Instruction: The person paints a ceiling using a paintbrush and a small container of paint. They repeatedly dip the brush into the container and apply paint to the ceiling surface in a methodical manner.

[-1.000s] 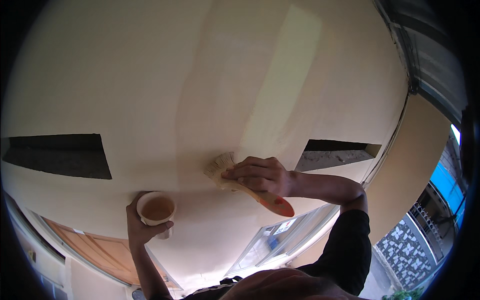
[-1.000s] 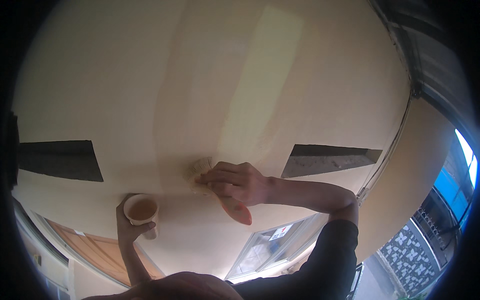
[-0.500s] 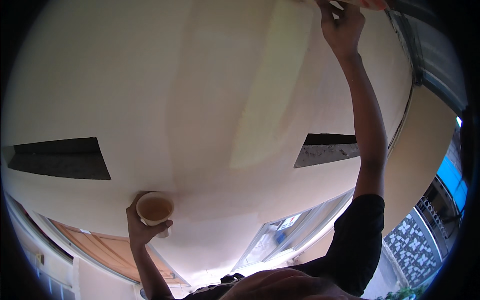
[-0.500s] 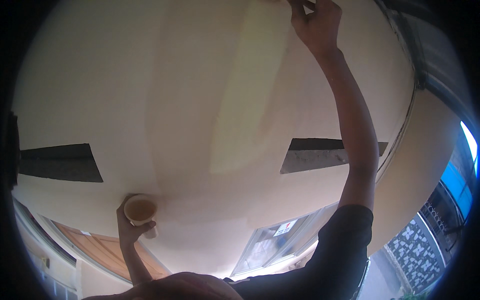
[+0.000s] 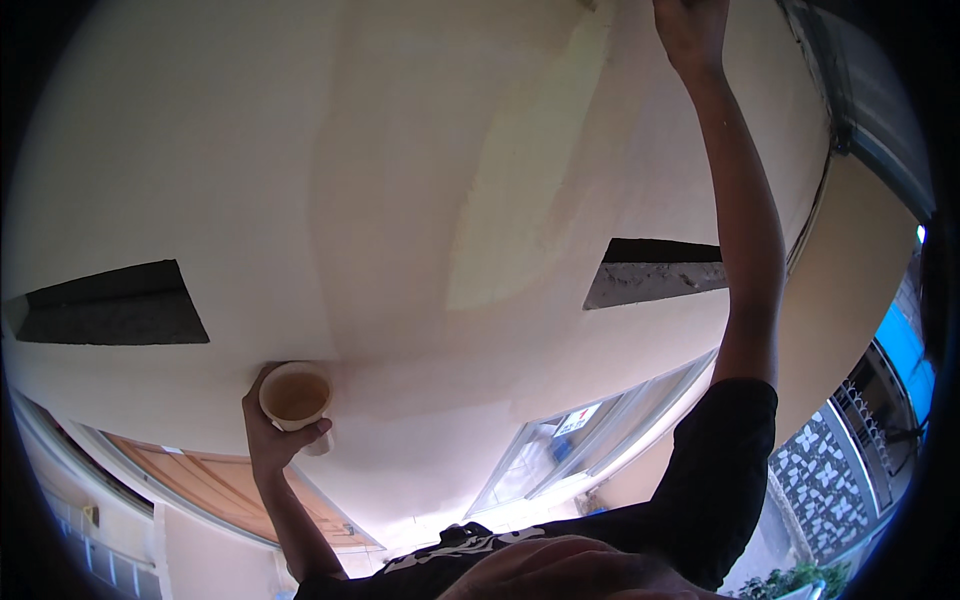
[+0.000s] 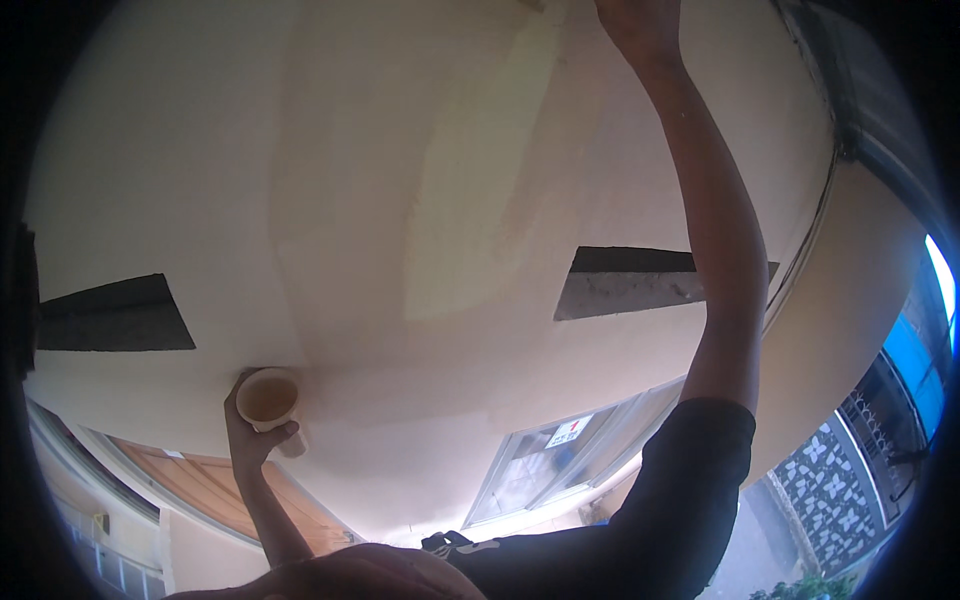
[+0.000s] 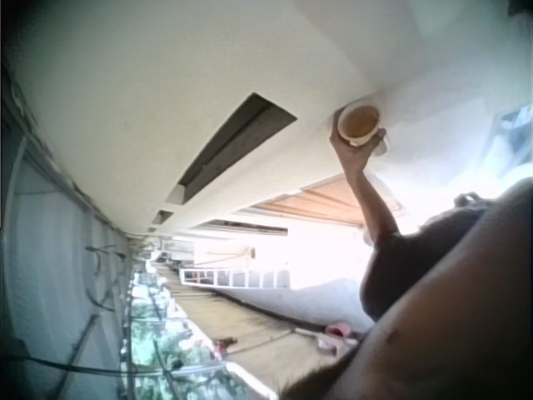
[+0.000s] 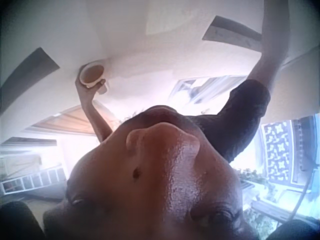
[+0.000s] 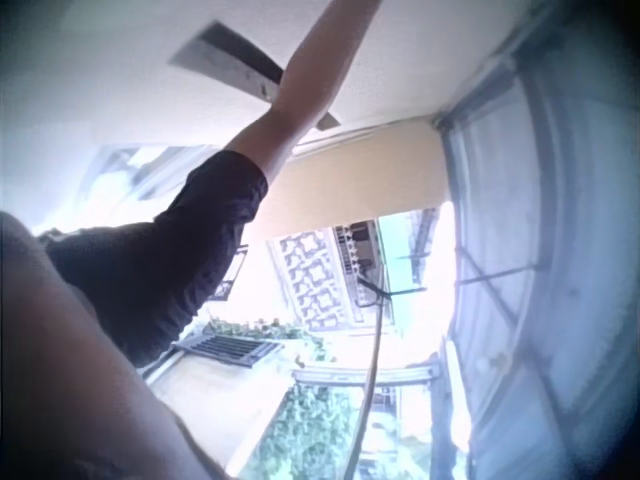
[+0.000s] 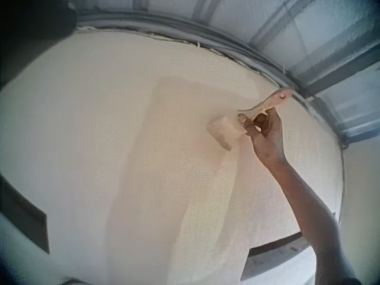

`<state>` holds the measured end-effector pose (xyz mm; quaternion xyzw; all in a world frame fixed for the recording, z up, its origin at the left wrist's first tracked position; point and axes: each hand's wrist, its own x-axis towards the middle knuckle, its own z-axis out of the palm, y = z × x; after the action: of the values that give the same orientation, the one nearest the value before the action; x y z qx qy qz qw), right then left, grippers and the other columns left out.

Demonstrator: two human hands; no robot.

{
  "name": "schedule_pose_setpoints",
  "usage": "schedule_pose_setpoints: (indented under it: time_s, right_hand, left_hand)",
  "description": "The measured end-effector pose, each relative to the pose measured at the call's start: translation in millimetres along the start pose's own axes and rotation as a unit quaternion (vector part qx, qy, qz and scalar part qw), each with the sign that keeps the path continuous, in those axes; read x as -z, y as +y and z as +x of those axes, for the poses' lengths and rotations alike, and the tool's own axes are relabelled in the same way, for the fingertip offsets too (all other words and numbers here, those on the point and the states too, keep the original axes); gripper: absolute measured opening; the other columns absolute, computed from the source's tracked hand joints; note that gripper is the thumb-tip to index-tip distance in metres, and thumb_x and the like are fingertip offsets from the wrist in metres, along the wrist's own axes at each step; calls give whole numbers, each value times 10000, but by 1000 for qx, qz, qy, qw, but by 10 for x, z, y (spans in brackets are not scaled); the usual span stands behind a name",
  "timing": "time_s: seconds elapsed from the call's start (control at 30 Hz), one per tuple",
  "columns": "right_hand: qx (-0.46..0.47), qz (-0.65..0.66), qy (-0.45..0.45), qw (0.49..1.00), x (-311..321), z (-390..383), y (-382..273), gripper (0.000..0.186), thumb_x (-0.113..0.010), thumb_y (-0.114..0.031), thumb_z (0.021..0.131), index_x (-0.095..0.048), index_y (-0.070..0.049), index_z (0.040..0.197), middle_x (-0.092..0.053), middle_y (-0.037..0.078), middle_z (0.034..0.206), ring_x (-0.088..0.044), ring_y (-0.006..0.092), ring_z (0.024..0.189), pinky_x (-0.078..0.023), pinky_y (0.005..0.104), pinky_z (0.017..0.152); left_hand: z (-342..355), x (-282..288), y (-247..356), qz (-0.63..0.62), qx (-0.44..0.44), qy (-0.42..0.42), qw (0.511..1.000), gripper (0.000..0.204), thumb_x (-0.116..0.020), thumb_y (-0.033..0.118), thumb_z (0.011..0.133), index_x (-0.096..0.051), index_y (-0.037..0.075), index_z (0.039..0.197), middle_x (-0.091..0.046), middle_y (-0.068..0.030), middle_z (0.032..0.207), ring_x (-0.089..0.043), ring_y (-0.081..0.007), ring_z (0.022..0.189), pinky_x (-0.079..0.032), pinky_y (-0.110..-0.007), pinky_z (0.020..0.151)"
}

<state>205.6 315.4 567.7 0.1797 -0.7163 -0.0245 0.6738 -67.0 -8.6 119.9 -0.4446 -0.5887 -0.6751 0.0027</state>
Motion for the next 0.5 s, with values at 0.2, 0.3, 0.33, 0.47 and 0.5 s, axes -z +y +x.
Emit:
schedule_pose_setpoints:
  time_s: [0.2,0.3,0.33,0.47,0.5]
  right_hand:
    - [-15,71,71,995,-100,4,-230,399,-727,-109,982,-501,7,1289,-697,163,1123,-716,221,992,-628,359,841]
    - [-52,107,76,990,-240,-275,-140,429,-726,-106,981,-491,21,1317,-701,173,1117,-716,233,1002,-625,365,844]
    - [-64,116,77,988,-259,-326,-24,440,-724,-103,981,-488,27,1328,-702,177,1115,-717,237,1006,-625,369,849]
    - [-77,-21,164,983,406,132,119,471,-732,-105,962,-493,21,1347,-705,180,1127,-715,266,1027,-617,385,885]
    - [-80,3,173,982,416,172,85,484,-742,-113,952,-495,22,1345,-705,182,1129,-716,272,1027,-615,389,891]
  left_hand:
    - [-84,99,-83,8,19,2,1000,787,-964,255,499,-657,30,1188,-740,-113,1062,-731,-266,985,-594,-417,913]
    - [-55,113,-136,13,20,-15,1000,807,-941,222,480,-648,38,1209,-725,-99,1085,-710,-256,1011,-572,-401,936]
    - [-60,128,-144,15,31,-19,999,813,-910,176,464,-643,44,1220,-713,-87,1100,-693,-246,1028,-554,-390,955]
    - [37,61,-280,-8,16,-36,999,848,-967,271,469,-643,42,1219,-726,-108,1093,-714,-278,1021,-581,-408,930]
    - [23,88,-311,-7,21,-31,999,856,-966,266,465,-640,42,1224,-722,-105,1097,-710,-274,1023,-579,-408,932]
